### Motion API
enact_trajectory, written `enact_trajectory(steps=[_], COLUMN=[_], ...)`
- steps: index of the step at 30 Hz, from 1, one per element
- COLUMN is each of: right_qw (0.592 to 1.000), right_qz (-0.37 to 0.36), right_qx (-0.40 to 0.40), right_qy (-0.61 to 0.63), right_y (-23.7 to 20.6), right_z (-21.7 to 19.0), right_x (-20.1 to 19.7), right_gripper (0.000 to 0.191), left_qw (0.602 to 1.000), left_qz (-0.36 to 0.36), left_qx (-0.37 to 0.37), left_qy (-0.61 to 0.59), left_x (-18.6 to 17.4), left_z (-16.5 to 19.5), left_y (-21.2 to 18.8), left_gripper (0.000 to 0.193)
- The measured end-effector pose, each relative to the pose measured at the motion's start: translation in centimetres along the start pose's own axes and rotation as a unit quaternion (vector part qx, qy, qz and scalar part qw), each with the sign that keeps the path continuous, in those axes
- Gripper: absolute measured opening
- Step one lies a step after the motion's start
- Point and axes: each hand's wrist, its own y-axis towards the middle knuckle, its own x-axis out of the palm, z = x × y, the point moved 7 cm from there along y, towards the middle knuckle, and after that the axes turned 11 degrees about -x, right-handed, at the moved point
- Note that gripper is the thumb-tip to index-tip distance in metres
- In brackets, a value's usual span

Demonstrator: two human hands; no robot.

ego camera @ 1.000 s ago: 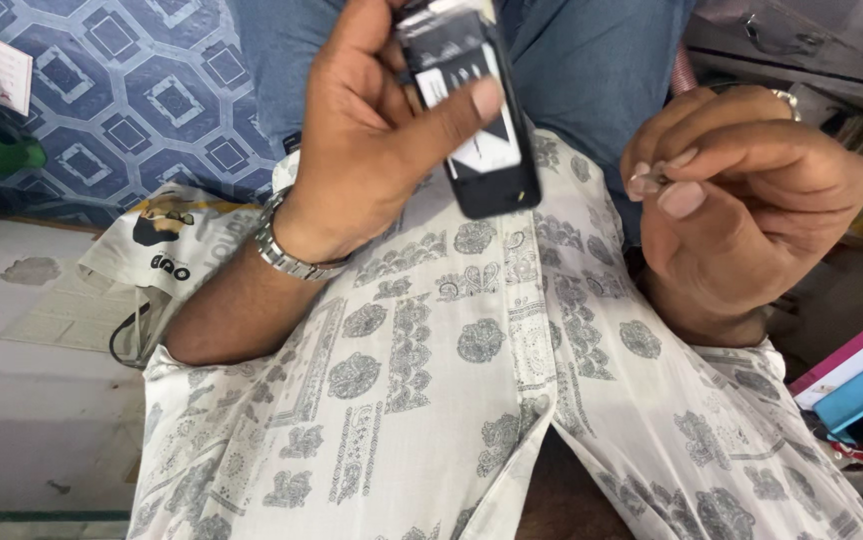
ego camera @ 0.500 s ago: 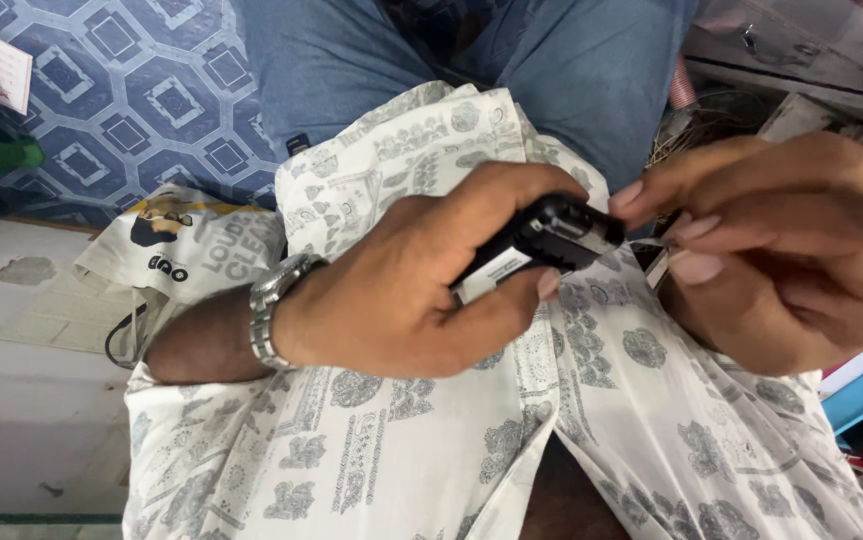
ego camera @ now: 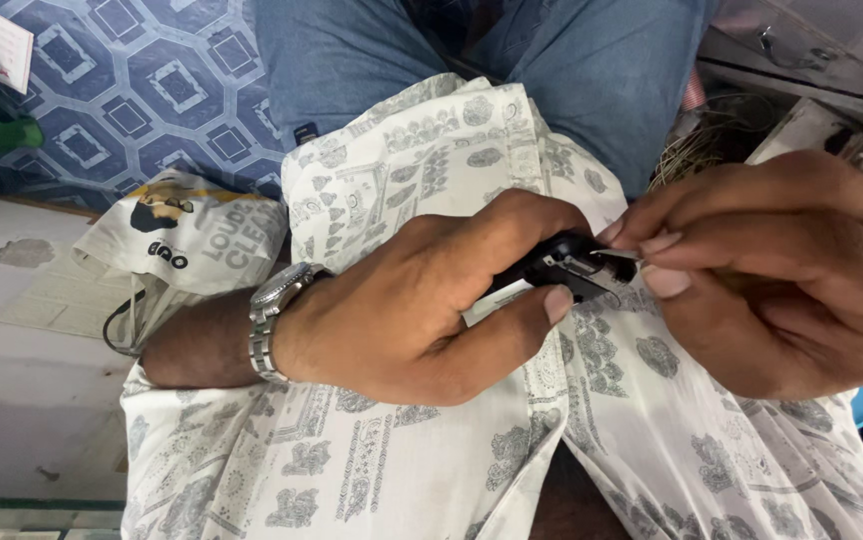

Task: The person unscrews the back cover of a keypad mobile phone using a screwdriver, pries the cover open, works on the internal battery compartment, then reassembles the phone and presses its keypad buttons to test it. At the end the person plugs a charging cable into a smartphone.

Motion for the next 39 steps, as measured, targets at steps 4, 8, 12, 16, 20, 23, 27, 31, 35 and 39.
enact_trajectory(steps=[4,8,12,16,20,23,27,31,35,39], right_qw=[1.000,0.997,0.997,0.996,0.996,0.996,0.995,0.993,0.992,0.990], right_qz=[-0.014,-0.042,-0.046,-0.052,-0.060,-0.071,-0.079,-0.098,-0.109,-0.121], right_qx=[-0.003,-0.022,-0.024,-0.011,-0.011,-0.007,-0.002,-0.004,0.007,0.048], right_qy=[-0.028,-0.053,-0.059,-0.068,-0.065,-0.062,-0.061,-0.064,-0.061,-0.059], right_y=[0.5,1.2,1.6,1.6,1.5,1.4,1.4,1.3,1.0,0.7], right_z=[-0.2,-0.4,-0.6,-0.7,-0.7,-0.6,-0.5,-0.5,-0.4,-0.1], right_x=[-0.1,-0.2,-0.1,-0.1,-0.1,-0.1,-0.1,-0.1,-0.1,-0.1], right_gripper=[0.022,0.023,0.023,0.023,0.023,0.023,0.023,0.021,0.020,0.022], left_qw=[1.000,1.000,1.000,1.000,1.000,1.000,1.000,1.000,0.999,0.999], left_qz=[-0.008,-0.015,-0.013,-0.012,-0.014,-0.015,-0.015,-0.017,-0.017,-0.018], left_qx=[-0.016,-0.011,-0.025,-0.019,-0.015,-0.017,-0.014,-0.022,-0.026,-0.021], left_qy=[0.002,-0.006,-0.004,-0.004,-0.005,-0.002,0.003,0.005,0.017,0.024], left_x=[-0.1,-0.3,-0.1,0.0,-0.1,0.0,0.0,0.1,0.2,0.1], left_z=[0.1,0.4,0.2,0.2,0.2,0.1,0.1,0.1,0.1,0.2], left_y=[0.1,0.1,0.1,0.1,0.0,-0.1,-0.1,0.0,0.0,0.0], left_gripper=[0.029,0.027,0.029,0.030,0.032,0.032,0.032,0.033,0.033,0.034])
